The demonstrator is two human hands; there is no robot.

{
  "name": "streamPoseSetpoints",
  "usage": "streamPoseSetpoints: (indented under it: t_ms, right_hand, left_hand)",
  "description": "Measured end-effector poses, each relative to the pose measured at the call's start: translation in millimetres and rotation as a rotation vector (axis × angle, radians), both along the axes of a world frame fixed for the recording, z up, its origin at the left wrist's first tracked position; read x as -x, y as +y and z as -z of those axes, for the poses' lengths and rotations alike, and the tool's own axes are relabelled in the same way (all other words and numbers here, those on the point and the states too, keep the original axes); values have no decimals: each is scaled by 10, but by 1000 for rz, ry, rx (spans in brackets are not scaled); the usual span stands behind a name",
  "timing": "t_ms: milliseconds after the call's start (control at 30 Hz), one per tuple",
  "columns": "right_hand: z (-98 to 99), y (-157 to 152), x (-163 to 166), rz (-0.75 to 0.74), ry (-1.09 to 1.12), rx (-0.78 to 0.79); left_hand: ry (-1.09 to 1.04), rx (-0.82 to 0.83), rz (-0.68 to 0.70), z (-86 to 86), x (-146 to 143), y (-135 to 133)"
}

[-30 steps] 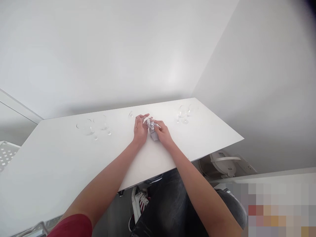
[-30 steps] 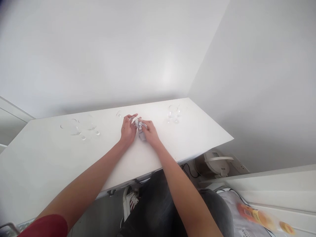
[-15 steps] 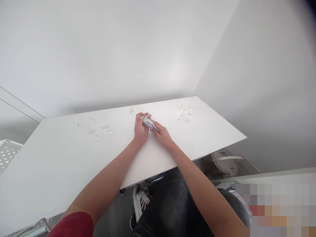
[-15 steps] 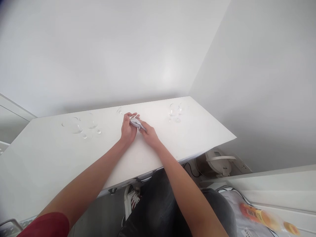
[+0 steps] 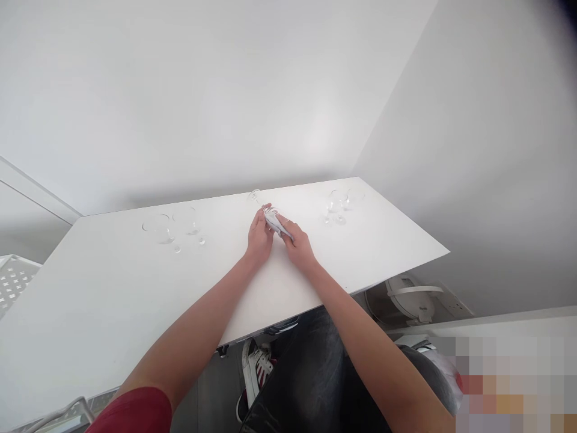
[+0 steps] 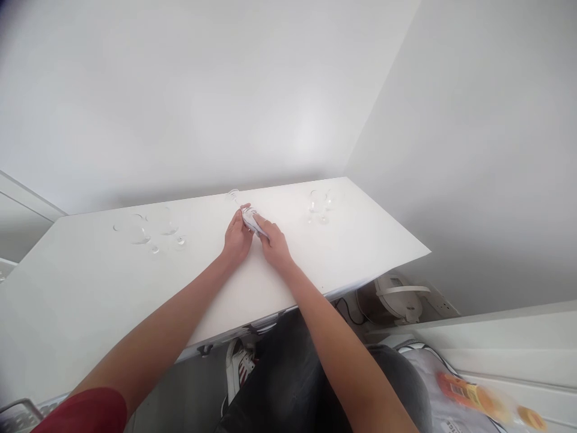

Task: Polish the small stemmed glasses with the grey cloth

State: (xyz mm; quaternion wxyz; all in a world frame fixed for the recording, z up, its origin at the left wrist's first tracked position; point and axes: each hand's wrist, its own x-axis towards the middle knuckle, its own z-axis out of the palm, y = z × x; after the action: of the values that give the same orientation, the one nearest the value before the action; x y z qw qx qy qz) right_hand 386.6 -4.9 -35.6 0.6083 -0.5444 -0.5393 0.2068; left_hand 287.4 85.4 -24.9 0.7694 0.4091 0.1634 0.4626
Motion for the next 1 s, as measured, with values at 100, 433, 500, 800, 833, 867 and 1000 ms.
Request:
streamPoseSetpoints:
  t_ms: [100,433,500,800,833,867,1000]
  right_hand:
    - [38,25,19,34,-43,15]
    - [-127,-52,-116,-204,518,64]
    - [-103,-39,-74,-69,272,37]
    - [-103,-36,-75,-235,574,63]
    - [-115,-41,-96,-260,646,60]
    - [-127,-45,-110,-259,676,48]
    - [-152,-41,-85,-77,497,-10]
  left_hand:
    - [2,-37,60,-18,-8,-24]
    - [69,-56,129,-56,13,-40]
    - [60,-37,120,-39,10,-37]
    - [-2,-91,170,-106,7,-68]
    - [1,-97,181,-110,12,-67]
    - [12,-101,185,-111,17,-65]
    - [67,-62,192,-95,38,-54]
